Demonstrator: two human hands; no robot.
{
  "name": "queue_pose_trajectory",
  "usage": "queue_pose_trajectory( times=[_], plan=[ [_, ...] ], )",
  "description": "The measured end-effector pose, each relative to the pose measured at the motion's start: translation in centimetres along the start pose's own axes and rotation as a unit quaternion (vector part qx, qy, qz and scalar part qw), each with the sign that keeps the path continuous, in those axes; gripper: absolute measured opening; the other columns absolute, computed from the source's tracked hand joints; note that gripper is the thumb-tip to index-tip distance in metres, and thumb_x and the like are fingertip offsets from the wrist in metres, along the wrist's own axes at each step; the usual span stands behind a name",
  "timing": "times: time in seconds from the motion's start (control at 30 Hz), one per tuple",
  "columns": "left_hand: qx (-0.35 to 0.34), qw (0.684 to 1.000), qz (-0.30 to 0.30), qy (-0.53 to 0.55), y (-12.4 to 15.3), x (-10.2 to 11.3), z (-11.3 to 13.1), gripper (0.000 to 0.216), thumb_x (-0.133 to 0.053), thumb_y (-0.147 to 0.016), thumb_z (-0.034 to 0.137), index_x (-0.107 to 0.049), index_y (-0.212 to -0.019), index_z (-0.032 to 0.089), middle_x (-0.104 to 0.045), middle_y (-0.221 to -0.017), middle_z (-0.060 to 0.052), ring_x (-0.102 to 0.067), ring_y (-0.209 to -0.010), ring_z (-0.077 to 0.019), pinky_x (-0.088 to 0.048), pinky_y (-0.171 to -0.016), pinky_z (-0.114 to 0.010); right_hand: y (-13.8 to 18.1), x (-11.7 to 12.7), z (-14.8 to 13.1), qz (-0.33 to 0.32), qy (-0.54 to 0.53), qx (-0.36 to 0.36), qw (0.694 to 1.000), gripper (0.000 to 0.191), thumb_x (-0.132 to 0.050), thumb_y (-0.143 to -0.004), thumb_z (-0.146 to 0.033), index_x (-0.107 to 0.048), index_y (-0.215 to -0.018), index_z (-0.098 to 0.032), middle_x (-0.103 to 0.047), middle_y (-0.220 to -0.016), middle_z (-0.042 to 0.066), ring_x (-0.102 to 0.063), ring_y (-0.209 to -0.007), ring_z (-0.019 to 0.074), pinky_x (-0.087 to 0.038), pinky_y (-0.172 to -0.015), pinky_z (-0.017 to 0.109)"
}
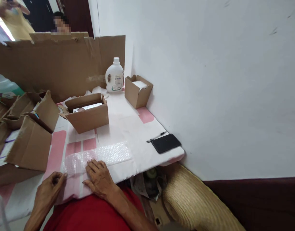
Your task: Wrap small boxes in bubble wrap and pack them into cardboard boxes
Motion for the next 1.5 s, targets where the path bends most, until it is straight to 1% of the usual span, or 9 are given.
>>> queue_pose_trajectory(
  times=[0.13,0.23,0.43,0.6,0.87,1.13,1.23,1.33,1.5],
  plan=[
    [-0.005,0.976,-0.012,0.216,0.3,0.1,-0.1,0.043,-0.062,-0.073,0.066,-0.059,-0.077,0.024,-0.065,-0.071,0.001,-0.064,-0.067,-0.0197,-0.051,-0.065,-0.03,0.0,0.1,0.1,-0.001,-0.009,-0.001,1.0,0.056,-0.059,-0.098,-0.048,-0.05,-0.142,-0.015,-0.055,-0.148,0.014,-0.044,-0.141,0.027,-0.037,-0.112,0.045],
    [-0.021,0.945,-0.044,0.322,0.8,0.1,2.2,0.043,-0.067,-0.074,0.064,-0.059,-0.079,0.022,-0.064,-0.075,0.002,-0.066,-0.072,-0.0185,-0.054,-0.073,-0.03,0.0,0.5,0.0,-0.005,-0.019,0.0,1.0,0.051,-0.057,-0.1,-0.043,-0.05,-0.142,-0.015,-0.055,-0.149,0.013,-0.043,-0.142,0.0264,-0.036,-0.114,0.044],
    [-0.222,0.945,-0.061,0.234,1.3,-1.6,11.4,0.032,-0.06,-0.087,0.051,-0.055,-0.074,0.022,-0.057,-0.07,0.003,-0.057,-0.068,-0.0141,-0.047,-0.065,-0.026,0.3,0.8,0.0,0.006,-0.024,0.006,1.0,0.048,-0.056,-0.098,-0.035,-0.052,-0.14,-0.012,-0.05,-0.151,0.017,-0.036,-0.147,0.028,-0.036,-0.117,0.045],
    [-0.331,0.935,-0.068,0.111,1.0,-4.7,15.2,0.025,-0.051,-0.093,0.04,-0.051,-0.075,0.023,-0.057,-0.074,0.002,-0.054,-0.072,-0.0155,-0.045,-0.07,-0.03,0.2,0.2,-0.1,0.069,-0.038,0.038,0.996,0.037,-0.052,-0.096,-0.03,-0.061,-0.13,-0.017,-0.067,-0.127,0.013,-0.053,-0.13,0.0302,-0.045,-0.111,0.048],
    [-0.358,0.929,-0.073,0.067,0.7,-6.3,16.1,0.022,-0.05,-0.091,0.037,-0.05,-0.074,0.024,-0.057,-0.075,0.0,-0.054,-0.073,-0.0184,-0.045,-0.071,-0.034,0.7,0.8,-0.4,0.103,-0.02,0.02,0.994,0.034,-0.049,-0.095,-0.022,-0.066,-0.124,-0.018,-0.072,-0.121,0.011,-0.062,-0.12,0.0307,-0.046,-0.111,0.049],
    [-0.366,0.925,-0.085,0.054,0.6,-7.0,15.9,0.021,-0.057,-0.09,0.042,-0.065,-0.085,0.023,-0.067,-0.086,-0.005,-0.062,-0.087,-0.0235,-0.051,-0.082,-0.04,0.9,-0.5,-0.1,0.06,0.032,0.042,0.997,0.033,-0.055,-0.095,-0.022,-0.065,-0.125,-0.015,-0.072,-0.119,0.014,-0.062,-0.114,0.0295,-0.049,-0.103,0.048],
    [-0.365,0.924,-0.098,0.063,0.7,-7.0,15.7,0.028,-0.051,-0.095,0.043,-0.068,-0.087,0.022,-0.069,-0.09,-0.006,-0.065,-0.088,-0.0218,-0.052,-0.082,-0.038,1.7,0.6,-0.5,0.057,0.038,0.061,0.996,0.022,-0.053,-0.096,-0.019,-0.069,-0.111,-0.014,-0.073,-0.109,0.014,-0.063,-0.11,0.0275,-0.05,-0.101,0.045],
    [-0.371,0.919,-0.112,0.079,0.8,-7.2,15.3,0.032,-0.046,-0.097,0.041,-0.07,-0.089,0.022,-0.069,-0.092,-0.006,-0.065,-0.086,-0.02,-0.054,-0.082,-0.036,3.2,2.6,-1.1,0.051,0.039,0.072,0.995,0.018,-0.052,-0.098,-0.021,-0.069,-0.097,-0.015,-0.072,-0.095,0.011,-0.065,-0.097,0.0246,-0.056,-0.085,0.037],
    [-0.383,0.909,-0.108,0.12,0.7,-7.5,14.5,0.029,-0.048,-0.096,0.037,-0.072,-0.098,0.022,-0.072,-0.101,-0.009,-0.067,-0.095,-0.0209,-0.055,-0.09,-0.038,4.5,5.6,0.1,0.145,0.077,-0.018,0.986,0.035,-0.047,-0.1,-0.02,-0.06,-0.13,-0.008,-0.069,-0.122,0.018,-0.06,-0.118,0.0286,-0.052,-0.095,0.043]
  ],
)
Point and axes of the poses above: each hand's wrist, its own y-axis away from the middle knuckle, its own x-axis out of the back of the hand, z = x × y, the point moved 6 cm from there along -y, towards the middle knuckle
